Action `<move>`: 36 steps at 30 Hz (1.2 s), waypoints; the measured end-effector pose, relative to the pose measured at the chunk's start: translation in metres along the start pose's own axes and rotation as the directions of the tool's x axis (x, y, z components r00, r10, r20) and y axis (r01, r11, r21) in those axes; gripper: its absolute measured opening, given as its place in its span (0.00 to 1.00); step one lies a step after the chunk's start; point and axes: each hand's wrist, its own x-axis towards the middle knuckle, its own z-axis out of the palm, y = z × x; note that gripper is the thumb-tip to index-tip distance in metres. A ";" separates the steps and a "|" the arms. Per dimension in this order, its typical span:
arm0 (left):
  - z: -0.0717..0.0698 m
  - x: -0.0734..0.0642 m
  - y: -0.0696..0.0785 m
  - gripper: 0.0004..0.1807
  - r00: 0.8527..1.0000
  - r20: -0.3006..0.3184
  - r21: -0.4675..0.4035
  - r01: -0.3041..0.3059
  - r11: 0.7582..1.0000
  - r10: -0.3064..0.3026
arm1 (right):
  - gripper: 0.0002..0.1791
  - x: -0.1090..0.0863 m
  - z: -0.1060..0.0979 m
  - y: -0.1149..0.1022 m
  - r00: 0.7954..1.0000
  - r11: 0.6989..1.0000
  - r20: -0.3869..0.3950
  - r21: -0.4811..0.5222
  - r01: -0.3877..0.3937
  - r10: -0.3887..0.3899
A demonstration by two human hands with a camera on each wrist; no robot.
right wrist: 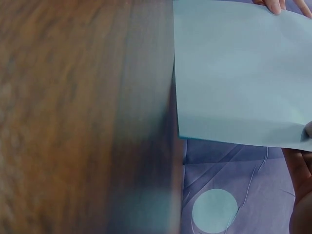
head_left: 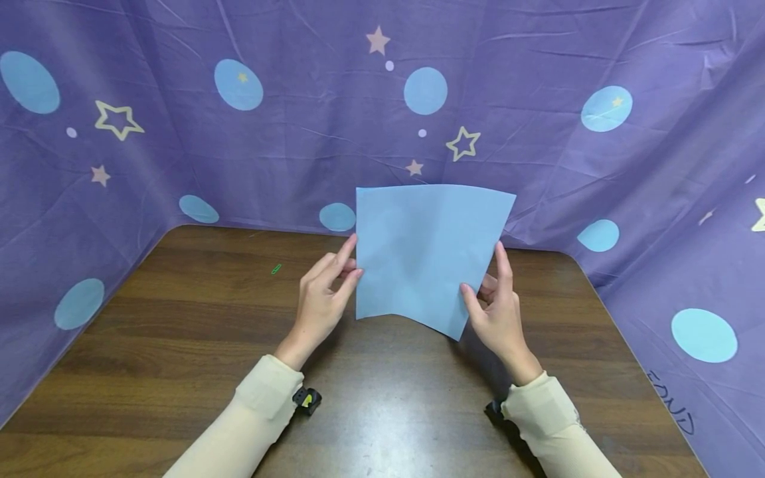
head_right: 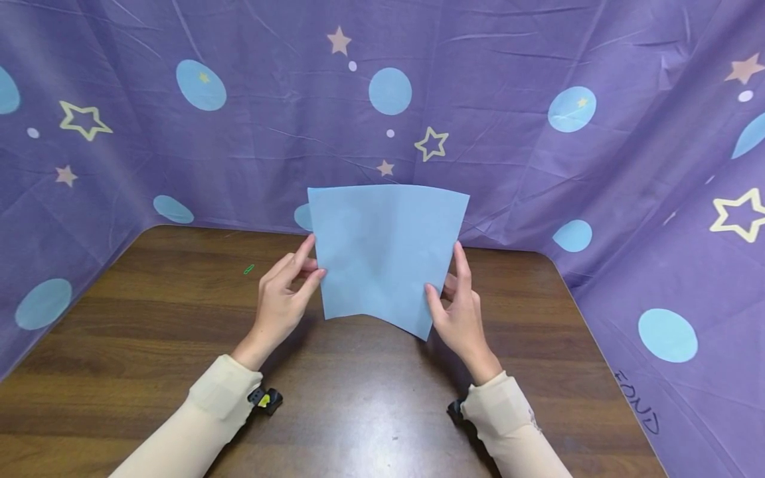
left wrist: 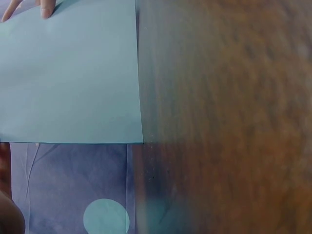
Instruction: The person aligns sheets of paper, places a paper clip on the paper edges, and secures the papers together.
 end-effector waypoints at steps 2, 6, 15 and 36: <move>0.000 0.000 0.000 0.34 1.000 0.004 0.003 0.001 1.000 -0.001 | 0.55 0.000 0.000 0.000 1.000 1.000 0.003 -0.003 -0.005 0.005; 0.000 0.000 0.000 0.34 1.000 0.008 0.005 0.002 1.000 -0.002 | 0.56 0.001 -0.001 -0.001 1.000 1.000 0.006 -0.002 -0.009 0.009; 0.000 0.000 0.001 0.34 1.000 0.003 0.010 0.002 1.000 -0.002 | 0.55 0.001 0.000 -0.003 1.000 1.000 -0.001 0.003 -0.009 0.009; -0.001 0.004 0.006 0.34 0.999 0.005 -0.002 0.036 0.999 -0.036 | 0.54 0.002 0.000 -0.004 0.999 0.998 0.007 -0.051 0.040 -0.040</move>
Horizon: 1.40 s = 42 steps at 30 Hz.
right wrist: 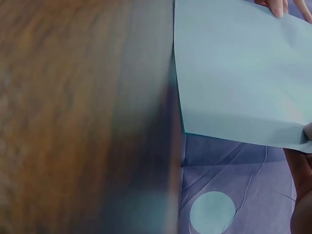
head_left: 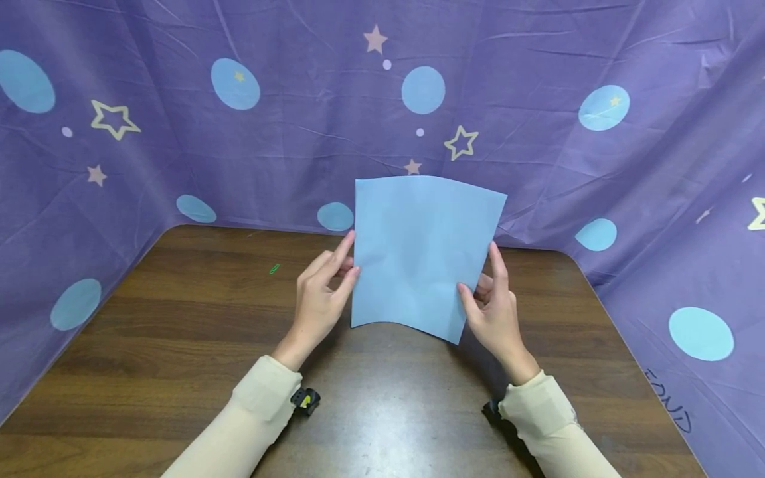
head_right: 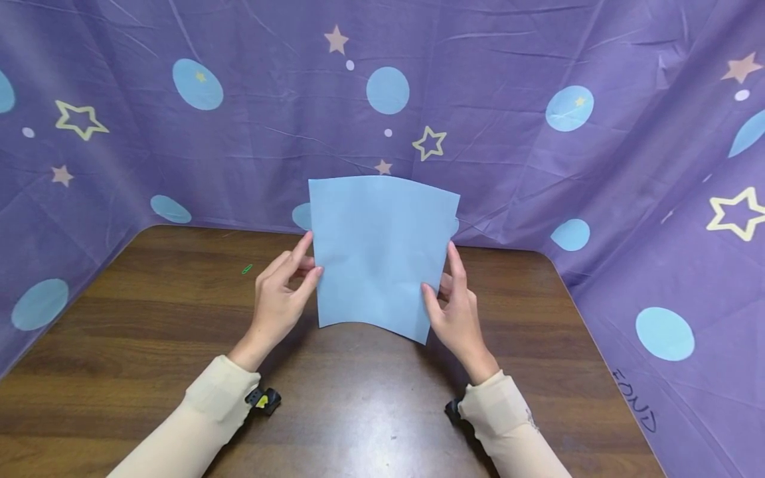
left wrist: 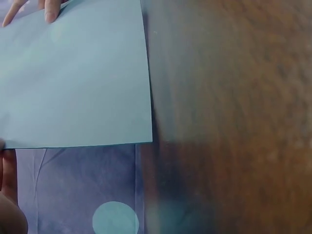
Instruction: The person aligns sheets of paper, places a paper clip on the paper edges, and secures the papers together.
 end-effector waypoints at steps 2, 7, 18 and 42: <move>-0.001 0.001 0.001 0.34 1.000 0.009 -0.005 0.007 1.000 -0.007 | 0.54 0.001 0.000 0.000 1.000 1.000 0.002 -0.006 0.001 -0.001; -0.004 0.003 0.002 0.34 0.999 0.035 -0.015 0.025 1.000 -0.025 | 0.54 0.003 -0.001 -0.001 1.000 1.000 0.015 0.014 -0.017 0.017; -0.019 0.013 0.002 0.38 0.949 0.216 -0.031 0.243 0.969 -0.231 | 0.57 0.005 -0.005 -0.004 0.977 0.974 0.148 0.145 -0.175 0.154; -0.033 0.018 -0.001 0.39 0.741 0.441 -0.147 0.616 0.774 -0.507 | 0.57 0.002 -0.009 -0.001 0.883 0.822 0.322 0.353 -0.447 0.342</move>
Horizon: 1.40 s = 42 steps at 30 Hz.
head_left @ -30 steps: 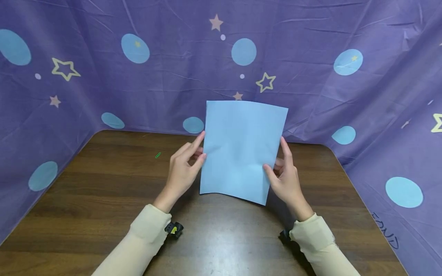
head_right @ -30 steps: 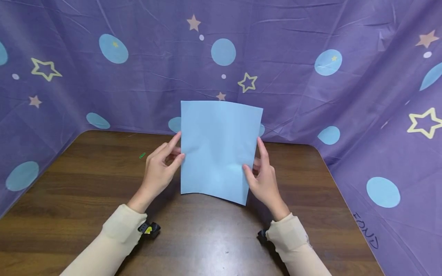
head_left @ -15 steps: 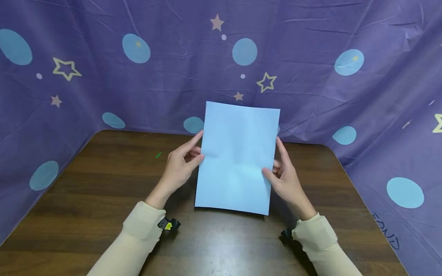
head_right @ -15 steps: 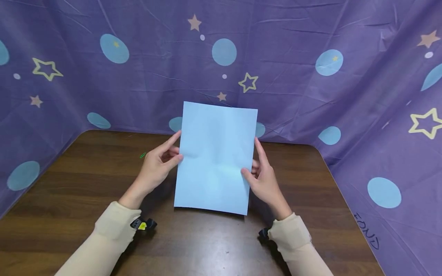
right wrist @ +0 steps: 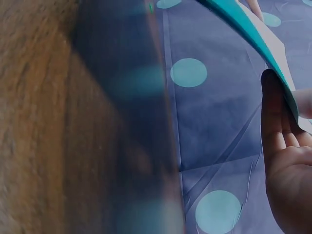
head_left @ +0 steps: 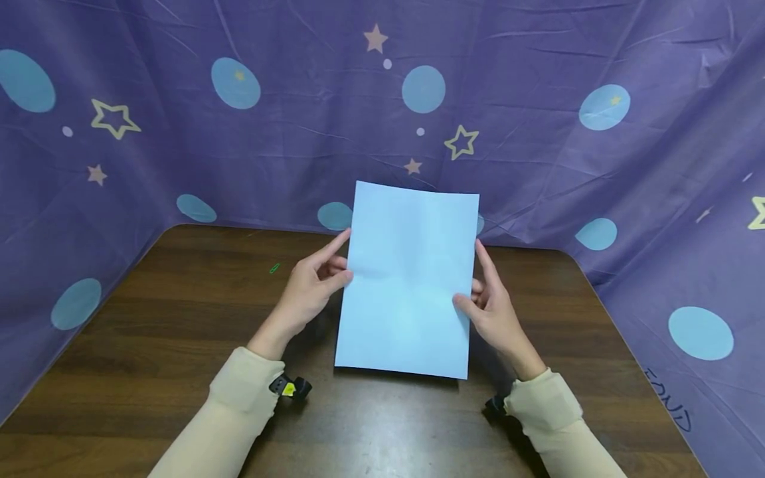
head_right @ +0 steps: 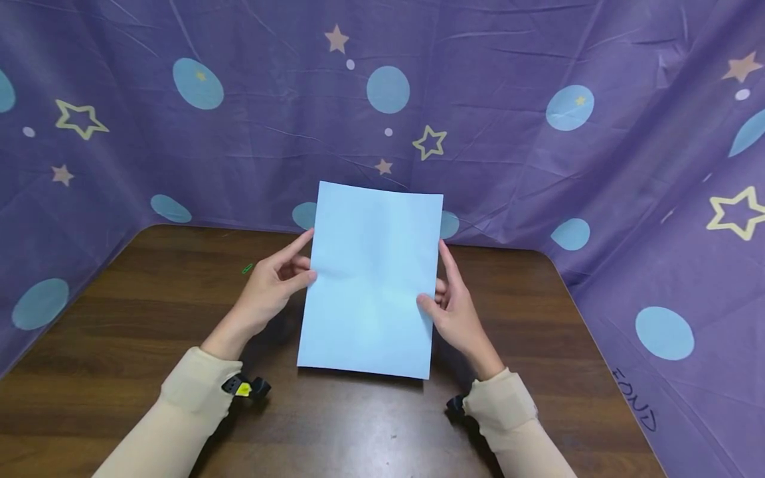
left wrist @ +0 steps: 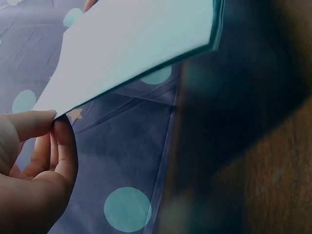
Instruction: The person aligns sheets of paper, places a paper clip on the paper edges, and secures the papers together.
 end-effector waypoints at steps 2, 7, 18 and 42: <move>-0.001 0.000 0.000 0.39 0.999 0.018 -0.024 0.026 0.999 -0.026 | 0.57 0.000 0.000 0.000 1.000 1.000 0.004 0.016 -0.021 0.021; -0.003 -0.001 -0.001 0.40 0.992 0.057 -0.057 0.114 0.992 -0.110 | 0.56 0.000 0.000 0.001 0.998 0.996 0.030 0.073 -0.057 0.055; -0.008 0.002 -0.007 0.39 0.966 0.075 -0.050 0.251 0.967 -0.247 | 0.55 0.001 0.006 0.002 0.988 0.980 0.084 0.142 -0.139 0.128; -0.007 0.002 -0.015 0.40 0.933 0.112 -0.048 0.350 0.936 -0.343 | 0.55 0.000 0.012 0.003 0.967 0.953 0.077 0.167 -0.253 0.243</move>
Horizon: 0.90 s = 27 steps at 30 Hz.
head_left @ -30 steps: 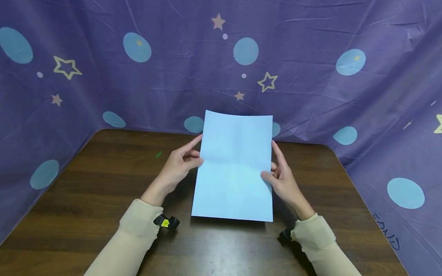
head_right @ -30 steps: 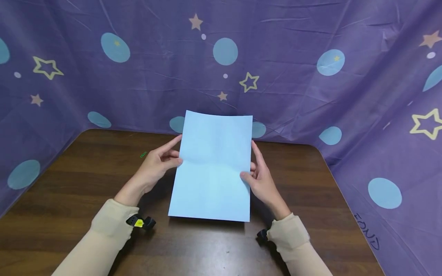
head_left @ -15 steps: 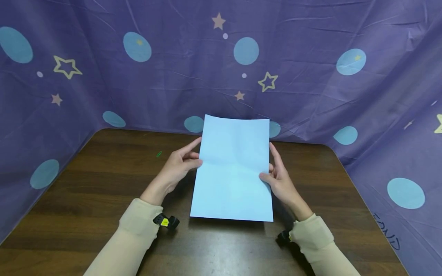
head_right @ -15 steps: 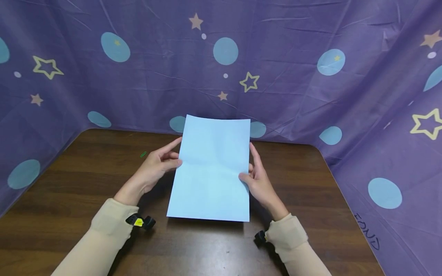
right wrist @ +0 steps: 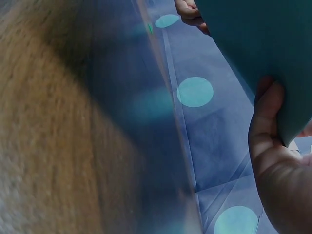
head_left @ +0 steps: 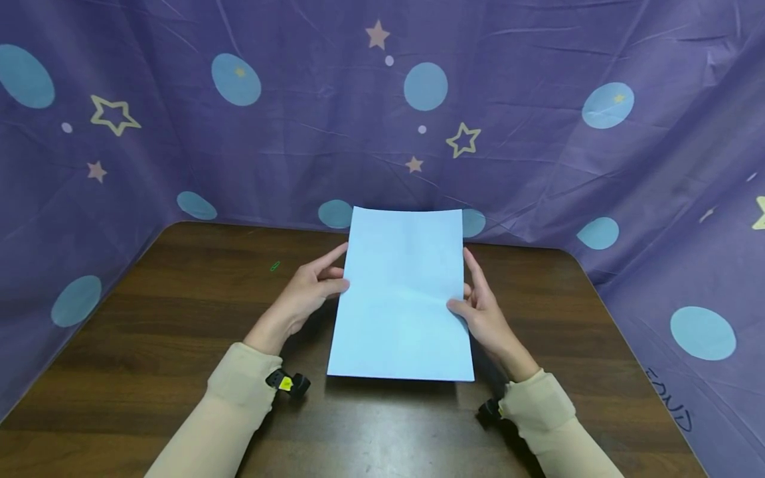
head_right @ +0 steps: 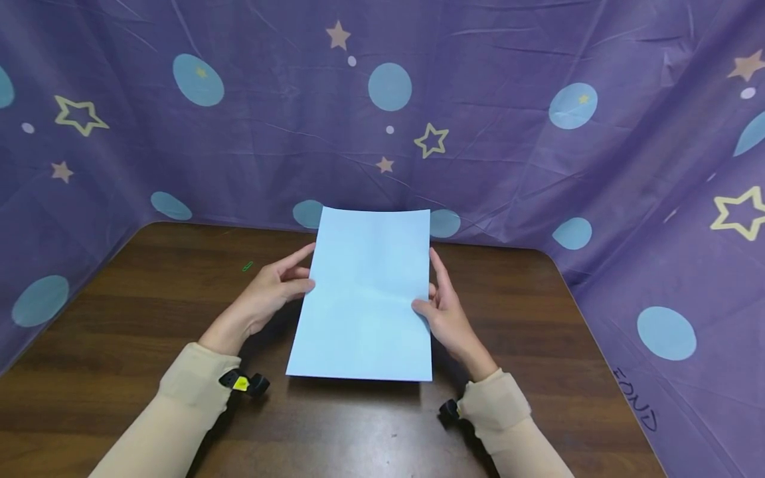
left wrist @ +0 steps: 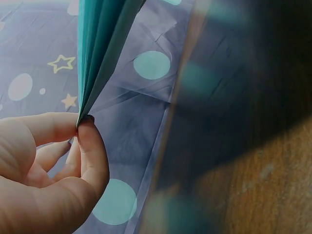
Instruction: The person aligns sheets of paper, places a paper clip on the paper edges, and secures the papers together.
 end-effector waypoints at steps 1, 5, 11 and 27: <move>0.000 0.000 0.000 0.40 1.000 0.002 0.002 0.002 1.000 -0.002 | 0.54 0.000 0.000 0.000 1.000 1.000 0.000 -0.001 -0.002 0.002; -0.001 0.000 -0.001 0.40 1.000 0.012 0.001 0.005 1.000 -0.005 | 0.53 0.001 0.001 0.000 1.000 1.000 -0.001 -0.006 -0.013 0.013; -0.002 -0.001 -0.002 0.40 1.000 0.020 0.004 0.006 1.000 -0.006 | 0.53 0.001 0.001 0.001 1.000 1.000 -0.001 -0.010 -0.030 0.030; -0.002 0.000 -0.004 0.39 0.999 0.026 0.003 0.028 1.000 -0.028 | 0.52 0.001 0.001 0.002 0.998 0.997 0.002 0.043 -0.063 0.063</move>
